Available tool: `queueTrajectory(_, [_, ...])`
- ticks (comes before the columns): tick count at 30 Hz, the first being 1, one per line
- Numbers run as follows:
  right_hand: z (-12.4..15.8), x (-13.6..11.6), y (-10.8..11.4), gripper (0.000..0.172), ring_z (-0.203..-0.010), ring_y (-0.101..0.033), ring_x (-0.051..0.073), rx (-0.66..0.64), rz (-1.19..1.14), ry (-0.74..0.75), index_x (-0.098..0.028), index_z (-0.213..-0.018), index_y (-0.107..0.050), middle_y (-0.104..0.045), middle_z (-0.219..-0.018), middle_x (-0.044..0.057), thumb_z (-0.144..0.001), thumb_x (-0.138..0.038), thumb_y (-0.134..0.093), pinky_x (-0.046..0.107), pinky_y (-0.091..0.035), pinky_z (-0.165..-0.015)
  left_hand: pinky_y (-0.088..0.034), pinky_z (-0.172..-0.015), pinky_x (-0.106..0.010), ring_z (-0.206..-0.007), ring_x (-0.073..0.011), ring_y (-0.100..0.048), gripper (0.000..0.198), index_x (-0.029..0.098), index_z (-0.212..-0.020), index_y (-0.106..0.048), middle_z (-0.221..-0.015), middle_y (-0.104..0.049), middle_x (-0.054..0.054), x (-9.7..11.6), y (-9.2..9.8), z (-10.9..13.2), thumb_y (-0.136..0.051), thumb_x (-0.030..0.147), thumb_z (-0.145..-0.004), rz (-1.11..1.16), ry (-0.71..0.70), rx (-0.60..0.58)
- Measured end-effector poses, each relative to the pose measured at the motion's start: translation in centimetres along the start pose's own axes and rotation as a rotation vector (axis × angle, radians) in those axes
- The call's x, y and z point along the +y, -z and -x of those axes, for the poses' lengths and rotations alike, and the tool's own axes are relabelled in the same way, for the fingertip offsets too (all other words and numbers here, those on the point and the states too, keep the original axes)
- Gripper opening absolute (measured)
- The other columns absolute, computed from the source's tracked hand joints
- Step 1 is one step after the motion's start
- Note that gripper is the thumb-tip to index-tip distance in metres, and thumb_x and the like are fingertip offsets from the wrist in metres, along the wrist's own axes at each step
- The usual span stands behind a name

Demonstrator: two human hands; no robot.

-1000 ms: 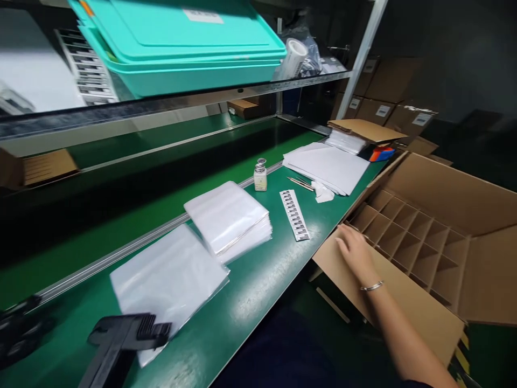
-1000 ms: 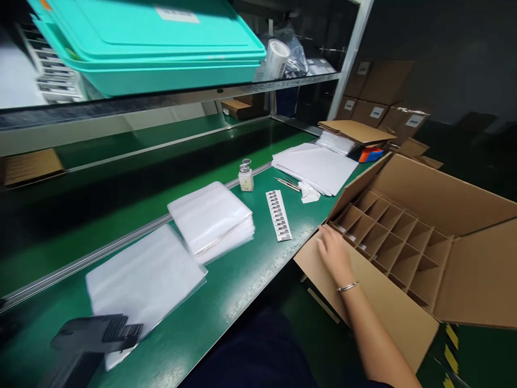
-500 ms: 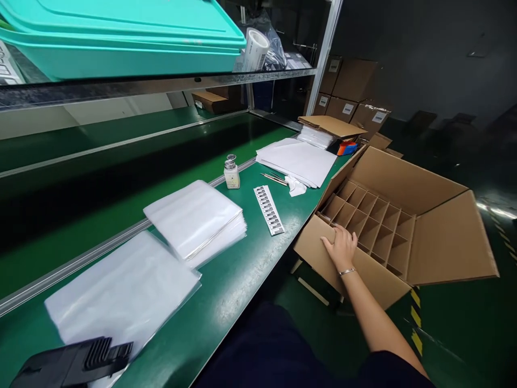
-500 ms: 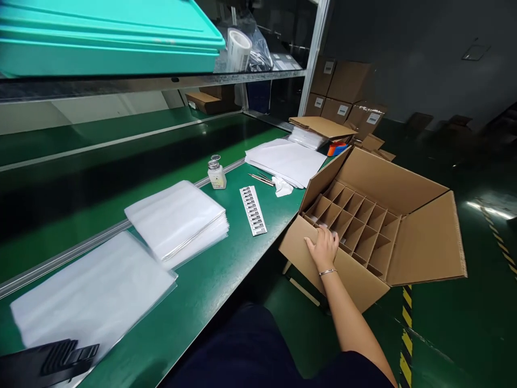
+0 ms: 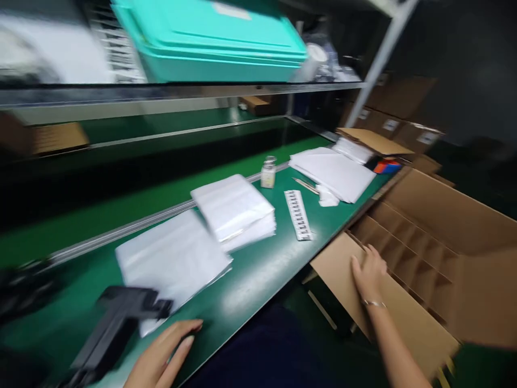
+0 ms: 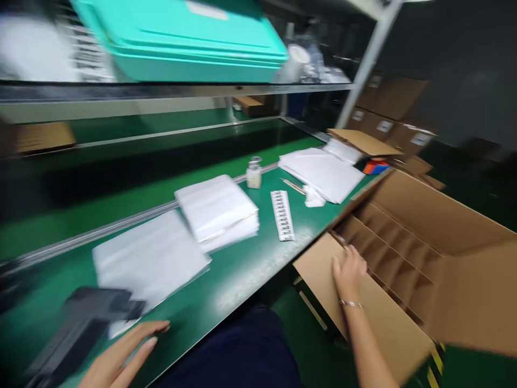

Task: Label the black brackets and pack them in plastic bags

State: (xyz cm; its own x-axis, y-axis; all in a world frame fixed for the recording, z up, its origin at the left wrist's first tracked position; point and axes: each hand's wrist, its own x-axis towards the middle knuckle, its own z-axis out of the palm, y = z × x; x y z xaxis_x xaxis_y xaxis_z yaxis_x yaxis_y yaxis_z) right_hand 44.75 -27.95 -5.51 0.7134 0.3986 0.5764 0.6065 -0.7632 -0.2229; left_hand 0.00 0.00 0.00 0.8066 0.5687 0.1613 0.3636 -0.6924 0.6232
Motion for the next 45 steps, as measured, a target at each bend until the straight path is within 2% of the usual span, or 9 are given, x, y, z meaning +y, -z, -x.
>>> queueTrajectory(5, [-1.9, -11.1, 0.5, 0.042, -0.117, -0.055, 0.035, 0.019, -0.506, 0.206, -0.015, -0.127, -0.056, -0.06, -0.12, 0.019, -0.091, -0.036, -0.052, 0.055, -0.042, -0.101, -0.056, -0.091, -0.032, -0.098, -0.0204, -0.069, 0.03, 0.02, -0.106, -0.067, -0.103, -0.074, -0.007, -0.8, 3.0, 0.1, -0.04, 0.031, -0.097, -0.27, 0.099, 0.228])
queueTrajectory(8, [-1.6, -20.6, -0.5, 0.031, -0.104, -0.062, 0.031, -0.267, -0.803, 0.398, -0.018, -0.118, -0.059, -0.064, -0.111, 0.016, -0.093, -0.034, -0.05, 0.052, -0.05, -0.092, -0.052, -0.097, -0.04, -0.112, -0.0254, -0.062, 0.03, 0.015, -0.112, -0.063, -0.119, -0.067, -0.013, -2.3, 3.5, -0.1, -0.04, 0.022, -0.095, -0.475, 0.29, 0.343])
queueTrajectory(12, [-0.2, -32.5, -1.1, 0.027, -0.107, -0.063, 0.026, -0.661, -0.979, 0.844, -0.021, -0.118, -0.059, -0.066, -0.115, 0.012, -0.095, -0.031, -0.049, 0.044, -0.055, -0.09, -0.045, -0.104, -0.044, -0.129, -0.0326, -0.05, 0.041, 0.01, -0.129, -0.054, -0.14, -0.052, -0.019, -3.1, 3.3, -0.6, -0.05, 0.018, -0.09, -0.629, 0.531, 0.261])
queueTrajectory(16, [0.3, -39.6, -2.4, 0.032, -0.116, -0.059, 0.028, -0.842, -0.896, 1.142, -0.02, -0.124, -0.058, -0.063, -0.125, 0.013, -0.093, -0.024, -0.052, 0.049, -0.051, -0.099, -0.054, -0.088, -0.041, -0.109, -0.0313, -0.063, 0.057, 0.011, -0.143, -0.042, -0.124, -0.062, -0.018, -3.4, 3.7, -0.7, -0.057, 0.022, -0.089, -0.612, 0.737, 0.11])
queueTrajectory(21, [0.7, -40.6, -5.2, 0.039, -0.118, -0.058, 0.031, -0.963, -0.708, 1.16, -0.011, -0.123, -0.06, -0.063, -0.125, 0.017, -0.084, -0.012, -0.057, 0.051, -0.048, -0.103, -0.054, -0.088, -0.041, -0.107, -0.0316, -0.064, 0.061, 0.014, -0.148, -0.036, -0.11, -0.067, -0.015, -5.0, 4.1, 0.1, -0.053, 0.023, -0.09, -0.326, 0.819, 0.215])
queueTrajectory(26, [1.1, -39.2, -7.3, 0.041, -0.122, -0.056, 0.026, -0.967, -0.746, 1.113, -0.02, -0.127, -0.059, -0.06, -0.132, 0.012, -0.086, -0.015, -0.053, 0.045, -0.047, -0.105, -0.042, -0.108, -0.046, -0.128, -0.0325, -0.054, 0.07, 0.021, -0.146, -0.042, -0.14, -0.057, -0.012, -6.7, 5.0, -0.5, -0.062, 0.044, -0.083, 0.55, 0.687, 0.569])
queueTrajectory(32, [0.9, -41.8, -3.5, 0.045, -0.122, -0.056, 0.026, -1.208, -0.949, 0.879, -0.022, -0.132, -0.054, -0.059, -0.133, 0.012, -0.088, -0.03, -0.055, 0.04, -0.044, -0.107, -0.039, -0.112, -0.046, -0.128, -0.0354, -0.053, 0.07, 0.021, -0.119, -0.069, -0.128, -0.066, -0.01, -6.1, 4.7, -2.4, -0.073, 0.066, -0.065, 1.127, 0.638, 0.709])
queueTrajectory(39, [4.1, -45.9, 0.9, 0.073, -0.099, -0.062, 0.028, -1.621, -1.131, 0.522, -0.018, -0.127, -0.053, -0.067, -0.109, 0.01, -0.067, -0.051, -0.078, 0.04, -0.051, -0.088, -0.028, -0.118, -0.047, -0.142, -0.0337, -0.035, 0.079, 0.021, -0.147, -0.042, -0.152, -0.042, -0.009, -5.4, 0.8, -2.0, -0.054, 0.066, -0.083, 0.898, 0.738, 0.717])
queueTrajectory(45, [5.8, -42.8, 0.0, 0.061, -0.107, -0.062, 0.031, -1.632, -1.379, 0.226, -0.024, -0.113, -0.066, -0.069, -0.108, 0.009, -0.071, -0.068, -0.066, 0.044, -0.048, -0.096, -0.034, -0.115, -0.042, -0.139, -0.032, -0.04, 0.077, 0.025, -0.156, -0.015, -0.156, -0.035, -0.01, -7.2, 1.3, -0.4, -0.028, 0.068, -0.093, 0.586, 0.201, 0.461])
